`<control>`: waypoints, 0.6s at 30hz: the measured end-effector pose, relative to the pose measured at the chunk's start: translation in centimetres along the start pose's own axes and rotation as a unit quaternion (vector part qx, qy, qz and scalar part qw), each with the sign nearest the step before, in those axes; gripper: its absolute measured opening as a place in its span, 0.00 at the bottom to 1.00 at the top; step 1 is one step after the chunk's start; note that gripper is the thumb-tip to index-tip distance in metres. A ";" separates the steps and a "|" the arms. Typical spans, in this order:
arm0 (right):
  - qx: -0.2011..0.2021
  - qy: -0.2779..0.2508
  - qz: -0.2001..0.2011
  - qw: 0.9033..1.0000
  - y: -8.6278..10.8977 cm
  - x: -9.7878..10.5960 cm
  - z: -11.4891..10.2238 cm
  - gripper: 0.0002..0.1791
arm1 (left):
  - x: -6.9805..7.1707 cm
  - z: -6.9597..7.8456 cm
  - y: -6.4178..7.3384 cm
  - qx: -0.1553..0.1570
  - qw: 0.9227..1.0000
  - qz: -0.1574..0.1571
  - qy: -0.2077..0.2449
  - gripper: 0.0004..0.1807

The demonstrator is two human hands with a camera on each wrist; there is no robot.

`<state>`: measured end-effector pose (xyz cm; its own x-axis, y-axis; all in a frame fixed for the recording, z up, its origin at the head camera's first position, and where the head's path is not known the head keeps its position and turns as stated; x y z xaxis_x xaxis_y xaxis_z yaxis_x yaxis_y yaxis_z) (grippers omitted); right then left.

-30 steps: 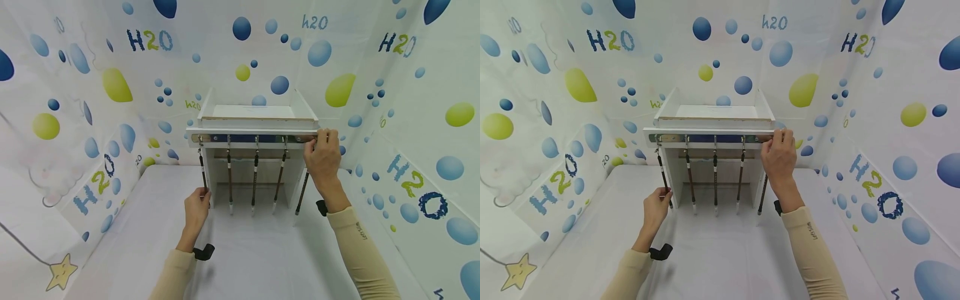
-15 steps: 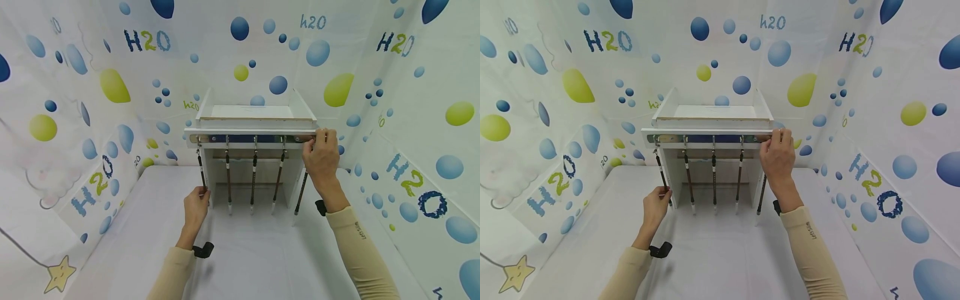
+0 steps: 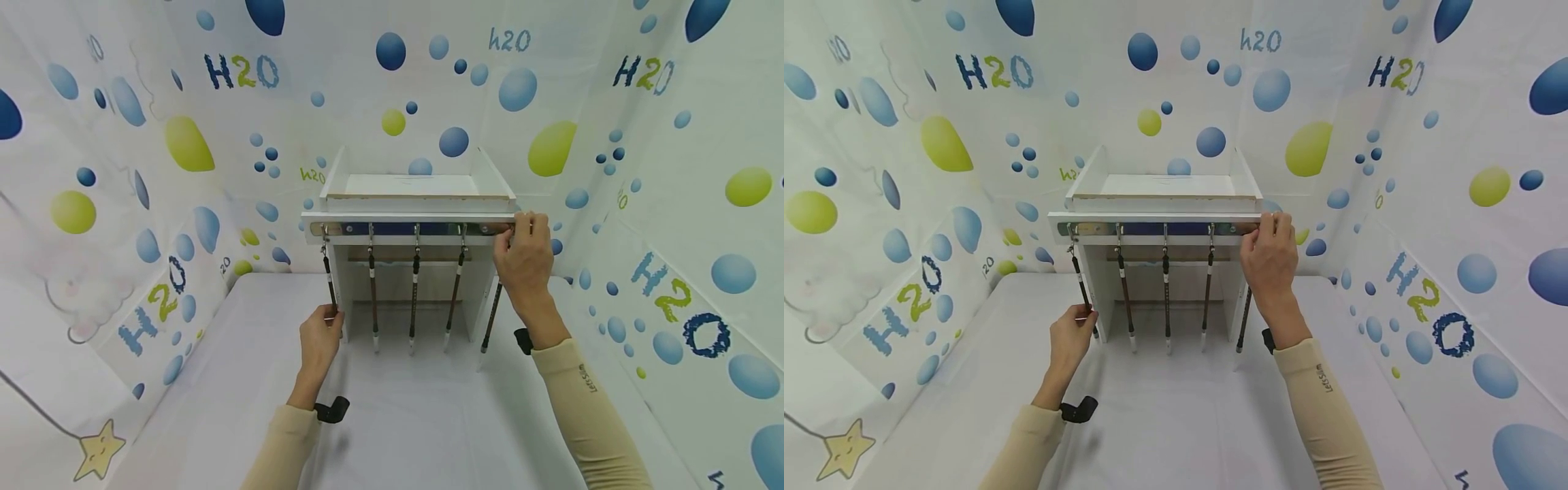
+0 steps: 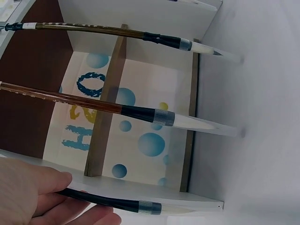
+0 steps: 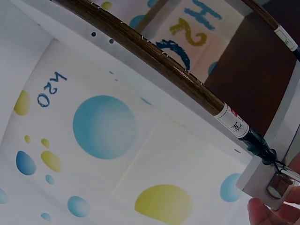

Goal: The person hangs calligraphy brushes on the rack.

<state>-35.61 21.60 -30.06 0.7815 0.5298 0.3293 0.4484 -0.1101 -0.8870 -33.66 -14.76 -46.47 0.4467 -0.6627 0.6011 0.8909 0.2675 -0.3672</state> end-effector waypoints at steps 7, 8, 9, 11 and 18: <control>0.002 0.000 -0.009 1.000 0.1 -0.2 0.1 0.17 | 1.0 0.4 -0.1 -0.002 1.000 0.014 0.009 0.17; 0.002 -0.001 -0.012 1.000 0.1 -0.1 0.1 0.17 | 1.1 0.5 -0.1 -0.003 1.000 0.017 0.011 0.18; 0.002 -0.002 -0.015 1.000 0.2 -0.1 0.2 0.17 | 1.3 0.6 -0.1 -0.003 1.000 0.018 0.014 0.19; 0.003 -0.005 -0.023 1.000 0.3 0.1 0.3 0.18 | 1.7 0.8 0.0 -0.002 1.000 0.023 0.018 0.21; 0.017 -0.018 -0.052 0.998 0.7 0.8 0.7 0.24 | 3.2 1.9 0.8 -0.018 0.999 0.026 0.011 0.26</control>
<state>-34.96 22.50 -30.66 0.7157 0.5665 0.4084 0.5105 -0.0252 -0.8595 -31.39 -15.34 -43.51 0.4903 -0.6644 0.5641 0.8625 0.2770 -0.4235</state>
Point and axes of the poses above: each hand's wrist, its own y-axis away from the middle knuckle, its own x-axis out of the back of the hand, z = x × y, the point moved 5 cm from there along -y, towards the middle knuckle, and after that the axes turned 10 degrees about -y, right-handed, at the moved point
